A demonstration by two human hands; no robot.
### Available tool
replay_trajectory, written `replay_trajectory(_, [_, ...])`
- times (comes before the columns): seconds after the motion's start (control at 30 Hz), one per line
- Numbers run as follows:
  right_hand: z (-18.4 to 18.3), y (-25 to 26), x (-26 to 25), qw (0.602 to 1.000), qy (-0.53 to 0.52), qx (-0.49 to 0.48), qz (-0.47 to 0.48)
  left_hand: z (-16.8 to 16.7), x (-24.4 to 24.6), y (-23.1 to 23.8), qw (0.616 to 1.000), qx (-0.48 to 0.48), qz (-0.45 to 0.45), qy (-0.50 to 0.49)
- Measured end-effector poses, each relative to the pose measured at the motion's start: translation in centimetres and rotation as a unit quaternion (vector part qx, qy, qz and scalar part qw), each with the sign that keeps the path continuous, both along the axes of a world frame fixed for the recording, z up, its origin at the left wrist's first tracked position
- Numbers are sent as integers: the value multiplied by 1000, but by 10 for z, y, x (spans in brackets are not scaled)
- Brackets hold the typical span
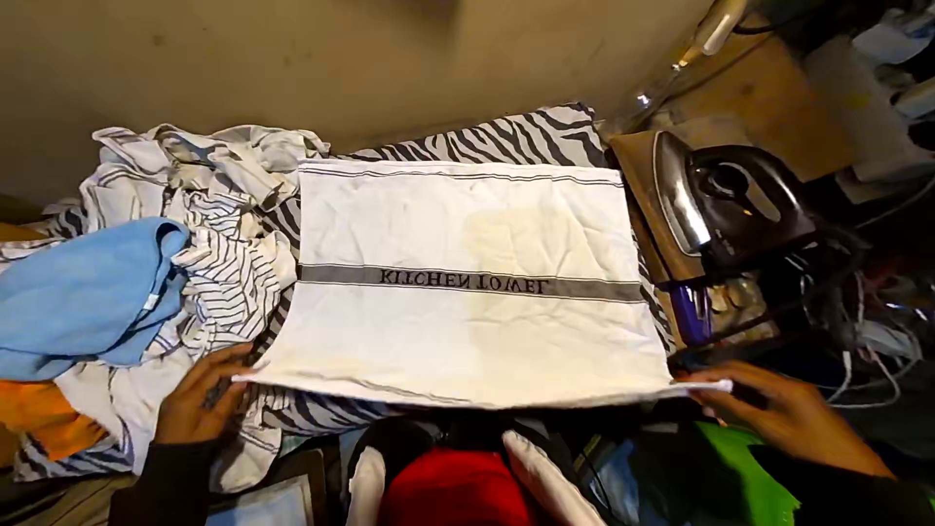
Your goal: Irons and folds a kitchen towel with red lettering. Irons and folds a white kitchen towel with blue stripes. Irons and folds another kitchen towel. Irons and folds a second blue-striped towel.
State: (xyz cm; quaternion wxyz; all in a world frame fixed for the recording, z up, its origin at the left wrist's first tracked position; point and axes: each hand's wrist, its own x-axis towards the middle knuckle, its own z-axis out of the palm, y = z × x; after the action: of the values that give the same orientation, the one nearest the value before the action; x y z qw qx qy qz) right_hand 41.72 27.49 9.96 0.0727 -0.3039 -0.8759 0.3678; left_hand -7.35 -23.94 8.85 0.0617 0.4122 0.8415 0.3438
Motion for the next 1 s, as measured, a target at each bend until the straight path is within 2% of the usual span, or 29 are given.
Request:
replay_trajectory(0.07, [3, 7, -25, 996, 28, 37, -71, 21, -7, 40, 998, 28, 60, -16])
replay_trajectory(0.17, [3, 16, -67, 985, 24, 115, -124, 41, -27, 112, 988, -6, 138, -68])
replay_trajectory(0.33, [-13, 23, -106, 975, -15, 176, -132, 14, -76, 174, 976, -136, 132, -105])
replay_trajectory(0.47, [-23, 24, -113, 972, -14, 192, -136, 1, -87, 181, 967, -185, 133, -114])
replay_trajectory(0.57, [-25, 23, -113, 969, -26, 183, -162, 0, -78, 171, 952, -211, 143, -169])
replay_trajectory(0.7, [-20, 21, -110, 972, -78, 97, -199, -14, -63, 148, 948, -236, 145, -156])
replay_trajectory(0.83, [-23, 15, -114, 972, 79, 33, -217, -21, -58, 130, 950, -253, 158, -92])
replay_trajectory(0.87, [-27, 13, -115, 973, 87, 5, -215, -23, -58, 126, 952, -248, 161, -80])
replay_trajectory(0.93, [-37, 9, -113, 977, 34, -44, -207, -23, -56, 129, 953, -242, 172, -66])
replay_trajectory(1.0, [-47, 10, -110, 975, 1, -53, -214, -22, -50, 133, 951, -236, 189, -67])
